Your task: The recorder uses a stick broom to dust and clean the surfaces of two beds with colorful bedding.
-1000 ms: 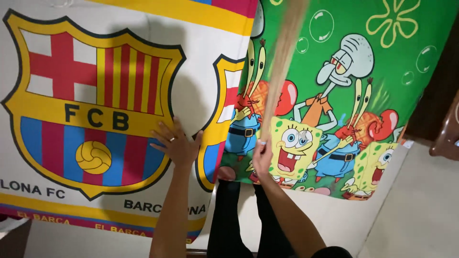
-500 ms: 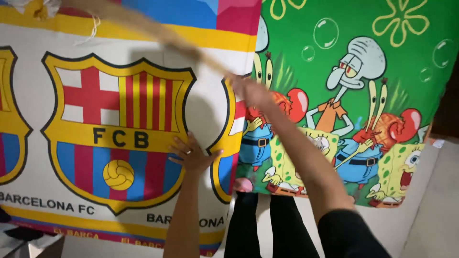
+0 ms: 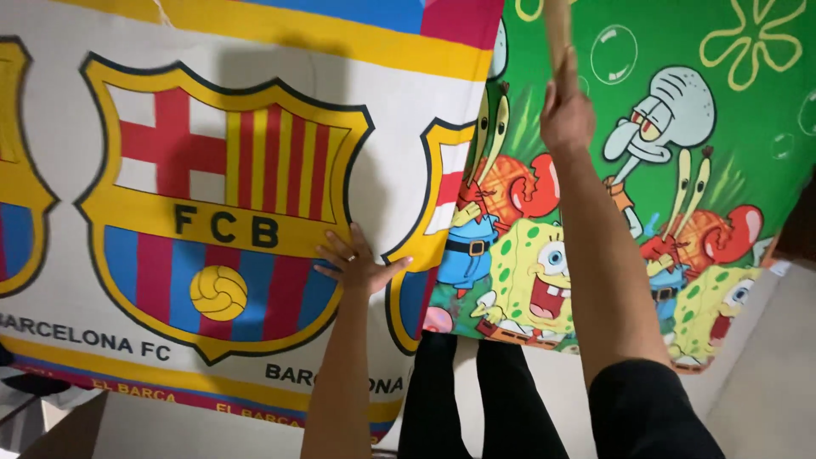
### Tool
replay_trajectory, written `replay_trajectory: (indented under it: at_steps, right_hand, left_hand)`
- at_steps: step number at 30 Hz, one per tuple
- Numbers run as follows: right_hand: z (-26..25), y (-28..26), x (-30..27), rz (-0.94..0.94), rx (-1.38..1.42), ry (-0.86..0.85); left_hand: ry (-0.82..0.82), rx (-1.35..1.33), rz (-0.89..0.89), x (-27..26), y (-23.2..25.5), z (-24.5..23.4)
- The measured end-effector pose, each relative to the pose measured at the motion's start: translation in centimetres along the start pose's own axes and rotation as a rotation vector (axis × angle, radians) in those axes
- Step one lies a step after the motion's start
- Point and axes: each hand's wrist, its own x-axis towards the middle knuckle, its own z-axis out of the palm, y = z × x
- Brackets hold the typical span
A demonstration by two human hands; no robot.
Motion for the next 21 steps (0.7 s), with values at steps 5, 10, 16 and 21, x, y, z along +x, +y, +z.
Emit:
replay_trajectory:
  at_steps: [5, 10, 16, 21]
  right_hand:
    - [2.1, -0.3, 1.0, -0.213, -0.020, 0.355]
    - [4.6, -4.3, 1.4, -0.436, 0.116, 0.353]
    - [3.8, -10.0, 2.6, -0.491, -0.066, 0.064]
    - [7.9, -2.5, 7.9, -0.441, -0.156, 0.138]
  left_hand:
    - [0.005, -0.024, 0.025, 0.0, 0.2, -0.1]
    - [-0.035, -0.002, 0.003, 1.1, -0.4, 0.8]
    - [-0.006, 0.012, 0.007, 2.2, -0.8, 1.7]
    - [-0.022, -0.017, -0.007, 1.2, 0.0, 0.3]
